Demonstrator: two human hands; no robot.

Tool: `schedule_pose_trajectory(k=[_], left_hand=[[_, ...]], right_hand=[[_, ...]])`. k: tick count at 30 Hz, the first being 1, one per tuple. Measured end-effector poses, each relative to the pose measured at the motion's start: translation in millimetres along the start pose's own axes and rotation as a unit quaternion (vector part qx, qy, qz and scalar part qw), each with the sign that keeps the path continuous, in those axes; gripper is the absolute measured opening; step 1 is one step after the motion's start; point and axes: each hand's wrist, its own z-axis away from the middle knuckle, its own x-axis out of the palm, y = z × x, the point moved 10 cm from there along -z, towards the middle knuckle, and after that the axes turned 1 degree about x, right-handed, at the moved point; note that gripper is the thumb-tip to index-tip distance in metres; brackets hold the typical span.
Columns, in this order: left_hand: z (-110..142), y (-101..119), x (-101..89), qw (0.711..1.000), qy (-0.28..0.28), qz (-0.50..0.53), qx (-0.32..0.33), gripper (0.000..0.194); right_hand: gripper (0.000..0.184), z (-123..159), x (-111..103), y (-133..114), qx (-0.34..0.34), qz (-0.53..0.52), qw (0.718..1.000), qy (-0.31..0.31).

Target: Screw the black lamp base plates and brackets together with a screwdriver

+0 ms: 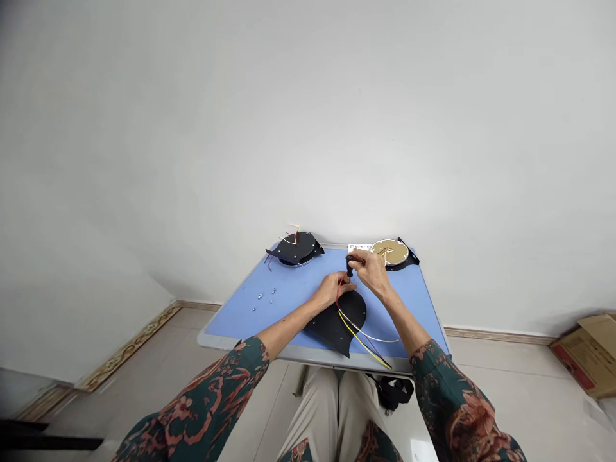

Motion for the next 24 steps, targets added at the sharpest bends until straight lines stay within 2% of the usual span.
schedule_pose_trajectory(k=[4, 10, 12, 16, 20, 24], left_hand=[[0.1, -0.9, 4.7, 1.000, -0.019, -0.001, 0.012, 0.030], [-0.9, -2.7, 1.2, 1.000, -0.003, -0.021, 0.001, 0.036], [-1.0, -2.9, 0.7, 1.000, -0.001, -0.030, 0.004, 0.034], [-0.8, -4.0, 4.0, 0.998, -0.013, -0.051, 0.020, 0.021], [0.7, -3.2, 5.5, 0.996, -0.009, -0.086, 0.035, 0.006], [2.5, 3.2, 5.1, 0.987, 0.001, -0.149, 0.063, 0.004]], right_hand=[[0.028, 1.3, 2.3, -1.4, -0.010, -0.035, 0.999, -0.040], [0.021, 7.1, -1.9, -20.4, -0.066, 0.016, 0.997, 0.031], [0.021, 5.8, -1.8, -15.0, -0.055, -0.005, 0.998, 0.037], [0.032, 3.7, 1.6, 3.9, -0.014, -0.085, 0.996, 0.007], [0.032, 8.4, -0.9, 7.5, -0.012, -0.132, 0.991, 0.018], [0.027, 12.3, -2.7, -3.1, -0.045, -0.060, 0.996, 0.045]])
